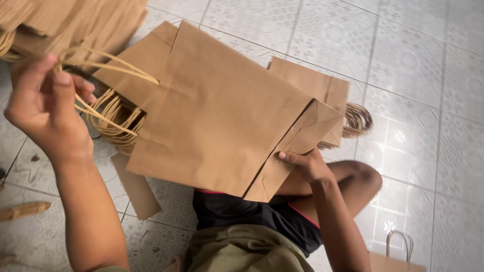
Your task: The person is taking flat paper bags from a stack, opening them up, and folding the bottom to create a stable base.
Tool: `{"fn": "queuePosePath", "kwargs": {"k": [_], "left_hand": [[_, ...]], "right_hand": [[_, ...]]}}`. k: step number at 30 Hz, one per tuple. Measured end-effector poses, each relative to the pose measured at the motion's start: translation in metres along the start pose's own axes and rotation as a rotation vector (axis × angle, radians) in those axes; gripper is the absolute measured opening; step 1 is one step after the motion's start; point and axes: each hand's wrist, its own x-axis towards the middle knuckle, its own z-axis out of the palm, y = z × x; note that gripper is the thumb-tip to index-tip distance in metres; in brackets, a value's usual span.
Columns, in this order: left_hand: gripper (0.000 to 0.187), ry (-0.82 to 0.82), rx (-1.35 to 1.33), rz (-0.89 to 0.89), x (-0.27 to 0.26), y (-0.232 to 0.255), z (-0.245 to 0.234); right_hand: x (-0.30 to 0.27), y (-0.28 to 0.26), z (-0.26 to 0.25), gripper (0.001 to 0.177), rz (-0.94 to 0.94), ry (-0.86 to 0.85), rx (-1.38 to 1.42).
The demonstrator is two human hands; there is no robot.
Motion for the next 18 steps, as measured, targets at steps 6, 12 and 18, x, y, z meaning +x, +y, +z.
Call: {"fn": "queuePosePath", "kwargs": {"k": [6,12,18], "left_hand": [[0.089,-0.050,-0.328,-0.363,0.010,0.027,0.049],[0.078,-0.216,-0.711,-0.618,-0.090,0.058,0.137],[0.124,-0.618,-0.743,-0.606,-0.183,0.103,0.170]], "right_hand": [[-0.072,0.008,-0.006,0.056,-0.375,0.109,0.296],[-0.123,-0.019,0.043,0.038,-0.743,0.495,0.294],[-0.144,0.007,0.055,0.039,-0.776,0.554,0.401]]}}
